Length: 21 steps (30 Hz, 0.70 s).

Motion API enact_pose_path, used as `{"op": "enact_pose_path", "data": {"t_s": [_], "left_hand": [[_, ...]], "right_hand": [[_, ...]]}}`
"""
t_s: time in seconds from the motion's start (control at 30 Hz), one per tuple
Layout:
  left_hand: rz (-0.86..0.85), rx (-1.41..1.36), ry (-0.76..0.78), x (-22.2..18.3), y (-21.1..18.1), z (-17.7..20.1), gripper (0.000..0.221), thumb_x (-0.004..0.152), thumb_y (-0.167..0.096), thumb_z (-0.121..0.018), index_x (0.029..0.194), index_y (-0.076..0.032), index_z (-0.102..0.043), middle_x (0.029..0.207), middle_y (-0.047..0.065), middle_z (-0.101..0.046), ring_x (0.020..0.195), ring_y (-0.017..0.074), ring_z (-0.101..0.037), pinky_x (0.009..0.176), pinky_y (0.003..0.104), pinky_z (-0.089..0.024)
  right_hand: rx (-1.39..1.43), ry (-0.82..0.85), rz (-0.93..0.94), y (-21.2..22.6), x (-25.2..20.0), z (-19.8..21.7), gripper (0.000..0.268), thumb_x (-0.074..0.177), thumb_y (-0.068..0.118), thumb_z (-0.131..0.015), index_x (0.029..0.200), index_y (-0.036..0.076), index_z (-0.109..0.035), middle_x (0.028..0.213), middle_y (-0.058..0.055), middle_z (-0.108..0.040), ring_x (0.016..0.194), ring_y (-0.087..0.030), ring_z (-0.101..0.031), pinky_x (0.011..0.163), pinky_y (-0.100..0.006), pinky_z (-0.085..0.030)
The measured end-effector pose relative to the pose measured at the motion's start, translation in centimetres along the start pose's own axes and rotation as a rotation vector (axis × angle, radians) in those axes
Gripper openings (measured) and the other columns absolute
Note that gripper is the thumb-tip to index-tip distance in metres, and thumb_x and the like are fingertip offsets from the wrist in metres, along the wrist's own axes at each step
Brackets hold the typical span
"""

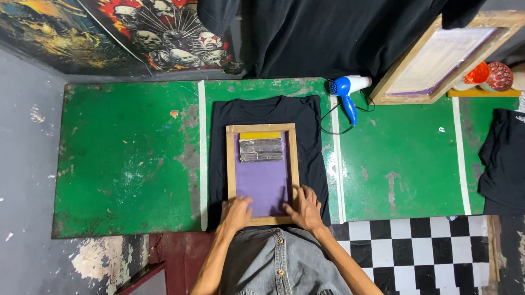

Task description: Applying ink to a t-shirt using a screen printing frame and squeegee, then drying it with a hairdryer.

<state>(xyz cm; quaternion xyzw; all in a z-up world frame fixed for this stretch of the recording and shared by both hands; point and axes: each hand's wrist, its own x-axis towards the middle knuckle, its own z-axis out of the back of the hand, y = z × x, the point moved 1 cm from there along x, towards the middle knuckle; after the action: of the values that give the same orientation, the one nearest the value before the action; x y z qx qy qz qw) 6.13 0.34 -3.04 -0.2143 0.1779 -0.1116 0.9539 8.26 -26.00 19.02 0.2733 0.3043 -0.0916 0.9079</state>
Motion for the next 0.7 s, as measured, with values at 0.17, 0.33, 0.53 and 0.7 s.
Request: {"op": "enact_pose_path", "data": {"t_s": [0.17, 0.33, 0.53, 0.7], "left_hand": [[-0.016, 0.194, -0.11, 7.1, -2.8, 11.2, 0.048, 0.086, -0.039, -0.062, 0.132, -0.031, -0.054, 0.13, 0.0, -0.052, 0.121, 0.0244, -0.05, 0.094, 0.047, -0.042], [-0.031, 0.292, 0.093, 12.6, -6.7, 18.3, 0.075, 0.088, -0.018, -0.07, 0.155, -0.024, -0.036, 0.164, 0.014, -0.027, 0.153, 0.0376, -0.024, 0.116, 0.057, -0.028], [0.062, 0.377, 0.234, 15.8, -8.6, 17.0, 0.097, 0.088, -0.004, -0.07, 0.164, -0.028, -0.014, 0.17, 0.015, -0.013, 0.153, 0.0491, -0.011, 0.111, 0.077, -0.015], [-0.08, 0.427, 0.13, 16.5, -8.4, 15.1, 0.099, 0.078, 0.003, -0.075, 0.16, -0.012, -0.022, 0.159, 0.026, -0.026, 0.143, 0.0586, -0.026, 0.092, 0.065, -0.048]], "right_hand": [[0.113, -0.3, 0.05, 0.8, 2.4, -0.2, 0.057, 0.107, 0.047, -0.042, 0.156, 0.02, -0.029, 0.152, -0.013, -0.036, 0.148, -0.038, -0.025, 0.113, -0.068, -0.029], [-0.015, -0.434, 0.022, -1.4, 5.4, -3.4, 0.047, 0.113, 0.044, -0.025, 0.158, 0.03, -0.029, 0.155, -0.002, -0.031, 0.151, -0.029, -0.019, 0.114, -0.058, -0.021], [-0.016, -0.57, -0.01, -1.6, 6.0, -4.4, 0.045, 0.113, 0.04, -0.023, 0.155, 0.039, -0.037, 0.156, 0.004, -0.035, 0.15, -0.022, -0.022, 0.112, -0.051, -0.02], [-0.091, -0.654, -0.018, -2.0, 6.5, -5.0, 0.043, 0.111, 0.041, -0.029, 0.152, 0.042, -0.041, 0.154, 0.007, -0.039, 0.149, -0.019, -0.025, 0.109, -0.048, -0.021]]}}
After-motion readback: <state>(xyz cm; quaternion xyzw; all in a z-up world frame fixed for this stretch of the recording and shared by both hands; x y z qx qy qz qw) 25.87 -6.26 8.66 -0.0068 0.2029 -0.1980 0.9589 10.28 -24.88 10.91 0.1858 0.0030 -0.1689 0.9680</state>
